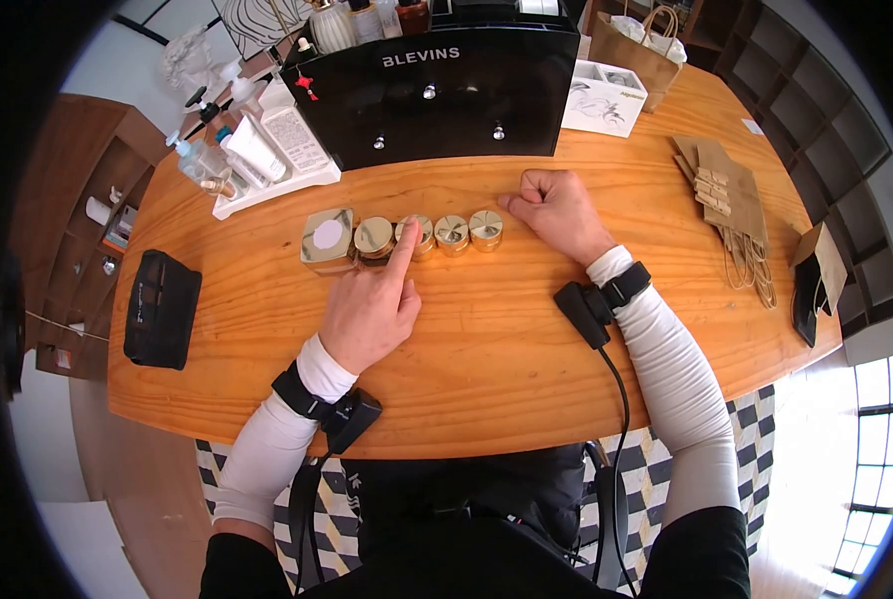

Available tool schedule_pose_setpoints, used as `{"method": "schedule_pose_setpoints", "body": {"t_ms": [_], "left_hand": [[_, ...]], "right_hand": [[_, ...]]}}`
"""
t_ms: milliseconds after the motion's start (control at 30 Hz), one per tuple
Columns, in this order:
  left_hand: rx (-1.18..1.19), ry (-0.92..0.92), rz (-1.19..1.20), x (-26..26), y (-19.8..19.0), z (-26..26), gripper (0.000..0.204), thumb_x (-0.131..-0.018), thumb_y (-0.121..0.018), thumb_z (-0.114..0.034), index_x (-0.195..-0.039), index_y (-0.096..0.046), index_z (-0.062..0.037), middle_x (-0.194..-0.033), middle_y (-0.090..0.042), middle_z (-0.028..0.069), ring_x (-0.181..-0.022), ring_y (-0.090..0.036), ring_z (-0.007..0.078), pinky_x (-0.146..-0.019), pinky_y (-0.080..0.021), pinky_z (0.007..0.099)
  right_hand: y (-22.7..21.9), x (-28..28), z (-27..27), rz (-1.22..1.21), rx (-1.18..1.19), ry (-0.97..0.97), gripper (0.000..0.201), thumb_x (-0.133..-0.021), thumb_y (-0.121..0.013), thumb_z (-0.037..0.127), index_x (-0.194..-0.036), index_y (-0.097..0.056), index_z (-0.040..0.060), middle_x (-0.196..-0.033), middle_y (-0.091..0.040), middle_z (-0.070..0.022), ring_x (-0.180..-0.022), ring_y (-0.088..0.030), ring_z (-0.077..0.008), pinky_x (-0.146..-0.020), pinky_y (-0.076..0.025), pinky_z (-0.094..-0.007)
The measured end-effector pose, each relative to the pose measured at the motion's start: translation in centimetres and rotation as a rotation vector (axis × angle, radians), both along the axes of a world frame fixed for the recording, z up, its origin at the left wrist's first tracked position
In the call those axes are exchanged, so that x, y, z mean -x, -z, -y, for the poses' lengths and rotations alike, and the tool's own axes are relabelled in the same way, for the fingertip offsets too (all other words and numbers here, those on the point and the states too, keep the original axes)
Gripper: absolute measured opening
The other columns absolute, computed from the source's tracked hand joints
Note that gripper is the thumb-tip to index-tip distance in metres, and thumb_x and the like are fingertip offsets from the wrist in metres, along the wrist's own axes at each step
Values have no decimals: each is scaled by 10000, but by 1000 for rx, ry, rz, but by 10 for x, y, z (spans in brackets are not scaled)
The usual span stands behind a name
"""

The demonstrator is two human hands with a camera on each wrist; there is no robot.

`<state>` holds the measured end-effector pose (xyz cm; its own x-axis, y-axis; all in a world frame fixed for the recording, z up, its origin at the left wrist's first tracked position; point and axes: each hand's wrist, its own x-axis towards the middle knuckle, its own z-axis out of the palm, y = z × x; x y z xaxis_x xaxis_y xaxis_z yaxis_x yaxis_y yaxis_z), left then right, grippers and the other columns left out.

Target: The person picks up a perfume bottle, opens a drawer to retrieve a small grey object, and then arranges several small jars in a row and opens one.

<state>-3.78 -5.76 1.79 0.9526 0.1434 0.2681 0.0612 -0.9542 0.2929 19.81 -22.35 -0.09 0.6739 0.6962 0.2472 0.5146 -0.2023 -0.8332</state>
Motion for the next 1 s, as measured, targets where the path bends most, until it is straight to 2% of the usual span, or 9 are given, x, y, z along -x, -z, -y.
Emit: {"method": "schedule_pose_setpoints", "body": {"t_ms": [300,400,467,567,700,767,1000], "left_hand": [[-74,11,110,-1,6,-1,721,-890,-669,-132,-1532,-371,6,-625,-639,150,-579,-647,362,-582,-526,455],[-32,-37,67,-1,3,2,710,-884,-657,-107,-1528,-379,4,-624,-639,147,-582,-649,355,-582,-528,452],[12,-33,135,-1,1,2,675,-885,-641,-105,-1494,-397,52,-588,-628,100,-509,-626,289,-499,-490,417],[-20,1,227,-2,5,-1,659,-861,-635,-67,-1477,-429,45,-597,-628,103,-518,-625,296,-508,-493,420],[-43,46,214,-1,7,-2,629,-848,-631,-51,-1452,-476,33,-619,-638,111,-525,-627,306,-524,-501,423],[38,19,168,-1,6,-1,638,-823,-619,0,-1453,-518,-23,-614,-627,147,-544,-626,341,-556,-505,445],[32,22,178,-2,7,-1,666,-821,-618,4,-1475,-493,-27,-598,-624,140,-533,-626,333,-554,-507,443]], "right_hand": [[1,-1,-1,-16,-12,-11,513,-875,-787,153,-637,-341,71,-568,-320,27,-600,-282,-68,-477,-305,-304],[4,-2,0,-20,-17,-10,515,-875,-787,152,-637,-338,72,-568,-319,29,-601,-280,-67,-477,-303,-304],[3,-1,0,-14,-21,-14,517,-876,-787,153,-637,-336,72,-568,-319,31,-602,-279,-66,-477,-303,-304],[0,0,1,-20,0,2,520,-876,-786,152,-636,-332,73,-569,-317,33,-604,-277,-66,-477,-301,-302],[2,-1,0,-18,-16,-14,519,-879,-781,150,-636,-329,76,-569,-317,35,-604,-277,-63,-475,-299,-300],[1,0,0,-20,-15,-10,519,-880,-780,149,-635,-327,76,-569,-317,35,-604,-277,-62,-475,-297,-300],[2,-1,0,-34,-10,-11,512,-880,-778,152,-633,-335,78,-570,-316,35,-606,-277,-63,-476,-298,-300]]}}
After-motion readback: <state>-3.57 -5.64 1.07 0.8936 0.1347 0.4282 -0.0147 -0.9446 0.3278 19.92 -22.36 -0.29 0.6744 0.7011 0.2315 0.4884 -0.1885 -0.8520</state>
